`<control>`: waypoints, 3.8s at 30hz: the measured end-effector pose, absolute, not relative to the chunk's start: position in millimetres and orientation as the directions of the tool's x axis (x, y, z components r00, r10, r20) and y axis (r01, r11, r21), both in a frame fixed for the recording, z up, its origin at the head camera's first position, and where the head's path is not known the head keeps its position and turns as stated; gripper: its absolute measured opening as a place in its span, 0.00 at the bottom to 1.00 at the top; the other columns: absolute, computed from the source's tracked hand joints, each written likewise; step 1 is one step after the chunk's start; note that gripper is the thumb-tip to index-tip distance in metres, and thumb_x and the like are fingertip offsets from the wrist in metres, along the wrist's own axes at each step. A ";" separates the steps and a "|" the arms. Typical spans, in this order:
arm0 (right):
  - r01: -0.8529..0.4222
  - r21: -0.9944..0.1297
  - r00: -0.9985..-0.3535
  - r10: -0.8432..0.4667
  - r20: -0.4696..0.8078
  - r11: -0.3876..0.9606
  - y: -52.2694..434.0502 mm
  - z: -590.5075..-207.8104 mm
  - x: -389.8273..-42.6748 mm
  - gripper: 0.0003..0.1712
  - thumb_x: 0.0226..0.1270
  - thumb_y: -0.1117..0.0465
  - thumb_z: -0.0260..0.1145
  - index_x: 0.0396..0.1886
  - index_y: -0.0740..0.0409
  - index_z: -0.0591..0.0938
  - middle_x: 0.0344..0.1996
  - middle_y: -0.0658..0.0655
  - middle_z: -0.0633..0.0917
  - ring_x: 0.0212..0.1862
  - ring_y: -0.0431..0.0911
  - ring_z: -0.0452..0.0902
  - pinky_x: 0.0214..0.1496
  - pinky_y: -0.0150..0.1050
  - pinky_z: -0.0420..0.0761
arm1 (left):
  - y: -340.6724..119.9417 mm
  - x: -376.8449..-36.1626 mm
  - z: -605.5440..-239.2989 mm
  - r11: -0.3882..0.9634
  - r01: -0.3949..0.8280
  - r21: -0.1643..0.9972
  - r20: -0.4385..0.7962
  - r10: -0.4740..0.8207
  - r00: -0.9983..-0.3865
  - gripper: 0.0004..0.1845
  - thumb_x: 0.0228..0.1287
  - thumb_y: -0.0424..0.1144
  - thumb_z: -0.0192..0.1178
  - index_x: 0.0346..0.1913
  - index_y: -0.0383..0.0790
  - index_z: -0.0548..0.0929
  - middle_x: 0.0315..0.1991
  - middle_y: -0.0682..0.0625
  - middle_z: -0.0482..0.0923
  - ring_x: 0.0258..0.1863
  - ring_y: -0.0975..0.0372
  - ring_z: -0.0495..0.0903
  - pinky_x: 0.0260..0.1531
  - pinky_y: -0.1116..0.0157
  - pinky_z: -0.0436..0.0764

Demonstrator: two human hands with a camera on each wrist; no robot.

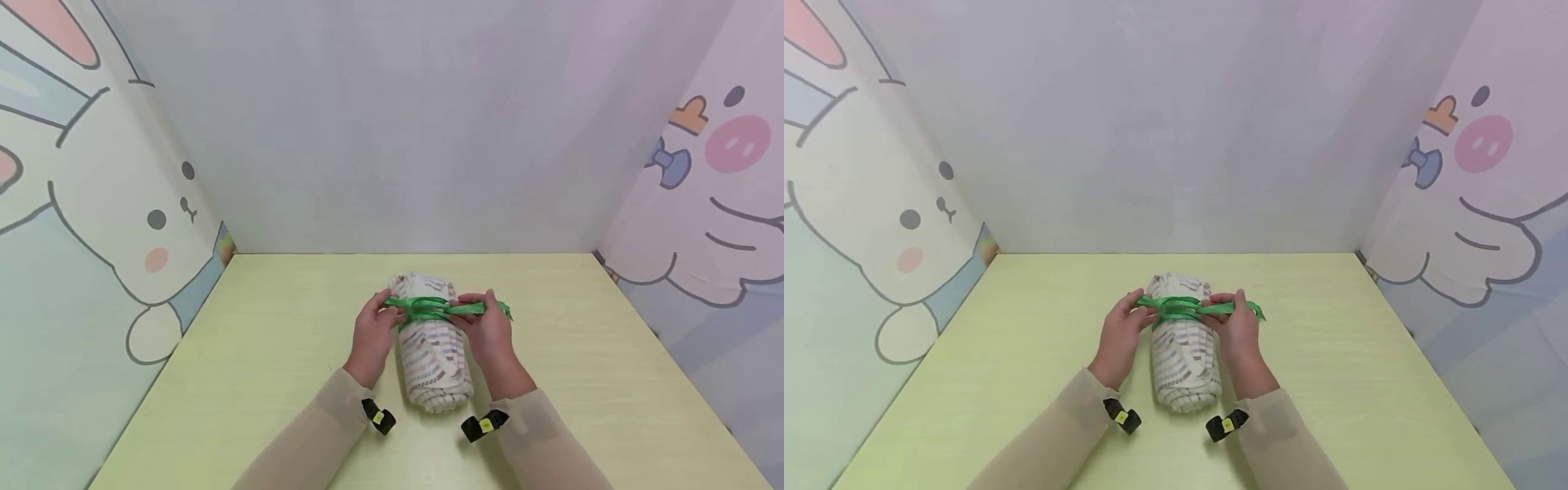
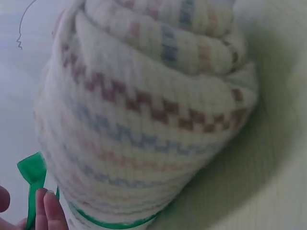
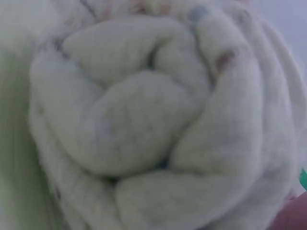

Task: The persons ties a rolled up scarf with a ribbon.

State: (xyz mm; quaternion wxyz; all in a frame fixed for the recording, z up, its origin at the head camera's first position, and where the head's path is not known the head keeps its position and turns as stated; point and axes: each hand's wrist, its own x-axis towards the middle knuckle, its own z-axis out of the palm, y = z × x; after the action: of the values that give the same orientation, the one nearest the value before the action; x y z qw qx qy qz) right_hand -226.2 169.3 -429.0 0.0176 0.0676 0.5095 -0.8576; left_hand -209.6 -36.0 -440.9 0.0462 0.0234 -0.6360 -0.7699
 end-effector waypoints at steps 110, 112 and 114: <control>-0.101 -0.793 -0.807 -0.516 -0.288 0.601 207.4 -405.4 -298.9 0.20 0.78 0.47 0.63 0.36 0.61 0.80 0.31 0.57 0.76 0.32 0.49 0.70 0.37 0.44 0.74 | -84.7 -262.6 -410.5 0.585 0.121 0.802 -0.155 0.399 -0.904 0.16 0.77 0.51 0.59 0.34 0.43 0.77 0.28 0.52 0.70 0.28 0.60 0.69 0.33 0.61 0.69; -0.111 -0.761 -0.808 -0.504 -0.306 0.639 209.2 -403.7 -298.8 0.23 0.78 0.43 0.62 0.32 0.58 0.79 0.29 0.56 0.75 0.31 0.49 0.69 0.37 0.45 0.73 | -85.5 -262.3 -411.0 0.614 0.119 0.781 -0.163 0.383 -0.909 0.19 0.77 0.53 0.59 0.31 0.43 0.75 0.26 0.52 0.68 0.26 0.60 0.68 0.32 0.62 0.68; -0.135 -0.746 -0.807 -0.509 -0.299 0.652 211.1 -401.9 -298.3 0.25 0.78 0.41 0.61 0.28 0.56 0.77 0.26 0.54 0.73 0.29 0.50 0.69 0.37 0.46 0.72 | -87.7 -261.5 -411.6 0.639 0.123 0.759 -0.172 0.380 -0.909 0.22 0.76 0.55 0.59 0.28 0.44 0.73 0.23 0.53 0.66 0.24 0.60 0.66 0.30 0.62 0.67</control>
State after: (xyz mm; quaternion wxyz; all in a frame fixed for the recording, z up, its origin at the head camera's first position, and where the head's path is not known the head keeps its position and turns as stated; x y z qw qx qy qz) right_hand -298.3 211.1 -401.9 0.2501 -0.1844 0.8738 -0.3740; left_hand -261.5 -87.7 -411.6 -0.1599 -0.1411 -0.8911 -0.4006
